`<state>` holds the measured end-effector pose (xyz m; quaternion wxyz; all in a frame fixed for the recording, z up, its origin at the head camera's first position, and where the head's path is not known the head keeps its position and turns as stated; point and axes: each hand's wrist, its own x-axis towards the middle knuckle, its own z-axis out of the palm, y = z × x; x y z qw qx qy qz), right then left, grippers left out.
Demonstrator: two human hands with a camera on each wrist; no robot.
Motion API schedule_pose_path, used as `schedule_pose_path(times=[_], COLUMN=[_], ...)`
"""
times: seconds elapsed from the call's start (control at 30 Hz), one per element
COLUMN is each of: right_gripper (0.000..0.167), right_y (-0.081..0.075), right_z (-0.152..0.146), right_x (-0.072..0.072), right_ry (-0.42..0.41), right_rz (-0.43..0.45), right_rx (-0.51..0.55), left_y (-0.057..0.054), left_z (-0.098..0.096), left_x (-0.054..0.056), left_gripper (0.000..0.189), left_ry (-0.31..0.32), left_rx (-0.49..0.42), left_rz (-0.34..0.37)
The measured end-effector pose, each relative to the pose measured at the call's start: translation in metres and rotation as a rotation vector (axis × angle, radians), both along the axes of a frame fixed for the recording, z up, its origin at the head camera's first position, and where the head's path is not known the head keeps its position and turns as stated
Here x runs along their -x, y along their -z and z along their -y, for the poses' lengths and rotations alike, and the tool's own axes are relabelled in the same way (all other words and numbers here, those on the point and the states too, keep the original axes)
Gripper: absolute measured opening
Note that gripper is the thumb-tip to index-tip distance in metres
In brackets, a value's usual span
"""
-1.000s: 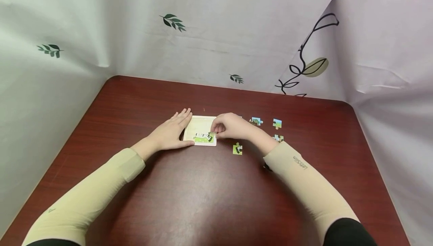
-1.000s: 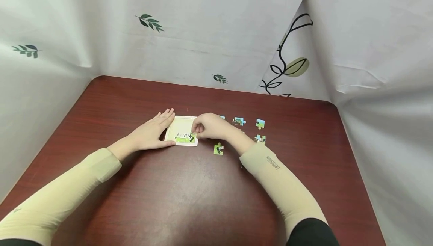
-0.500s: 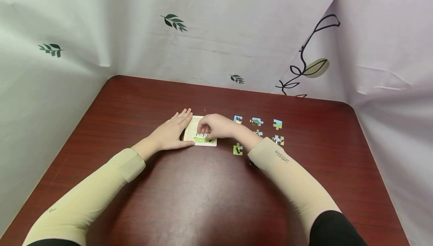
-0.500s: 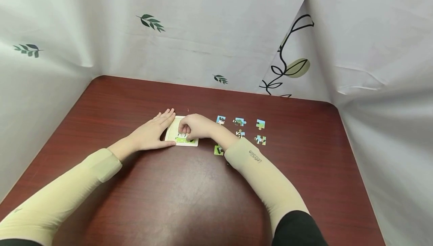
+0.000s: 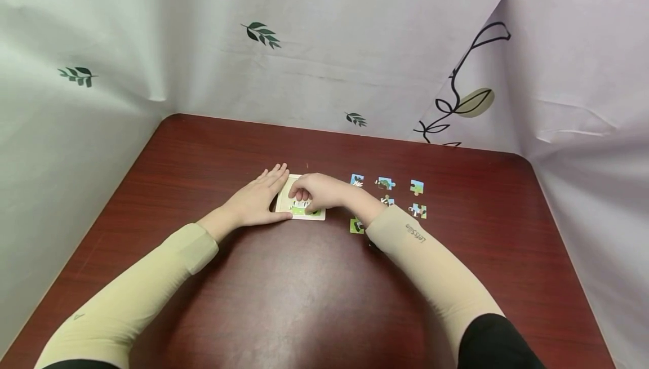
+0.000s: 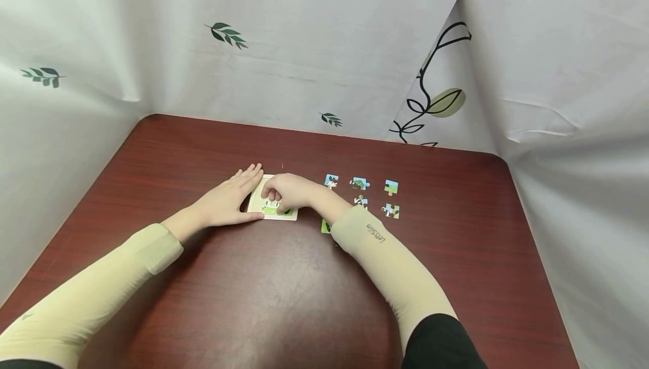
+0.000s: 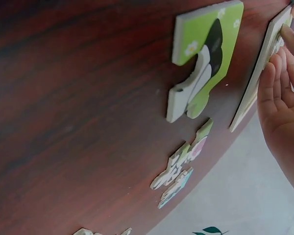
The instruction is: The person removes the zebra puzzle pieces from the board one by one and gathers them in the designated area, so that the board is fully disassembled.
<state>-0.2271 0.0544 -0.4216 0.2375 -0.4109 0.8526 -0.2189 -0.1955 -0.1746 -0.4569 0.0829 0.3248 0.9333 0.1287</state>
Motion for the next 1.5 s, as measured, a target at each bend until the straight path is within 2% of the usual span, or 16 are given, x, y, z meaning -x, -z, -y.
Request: schedule_pose_path(times=[0.3,0.53,1.13,1.5], right_gripper=[0.031,0.031,0.027,0.023], right_y=[-0.002,0.0,0.002,0.007], right_z=[-0.001,0.0,-0.009,-0.015], right_x=[-0.003,-0.004,-0.016,-0.017], right_ry=[0.006,0.026,0.019,0.043], right_rz=[-0.005,-0.022,-0.194,-0.174], right_rx=[0.006,0.037,0.113,0.179], left_y=[0.002,-0.001,-0.001,0.0], left_z=[0.0,0.0,0.001,0.0], left_x=[0.0,-0.001,-0.002,-0.001], left_gripper=[0.11,0.11,0.109,0.11], left_ry=[0.004,-0.002,-0.004,-0.003], left_rx=[-0.001,-0.002,0.001,0.009], left_rz=[-0.009,-0.005,-0.012,-0.01])
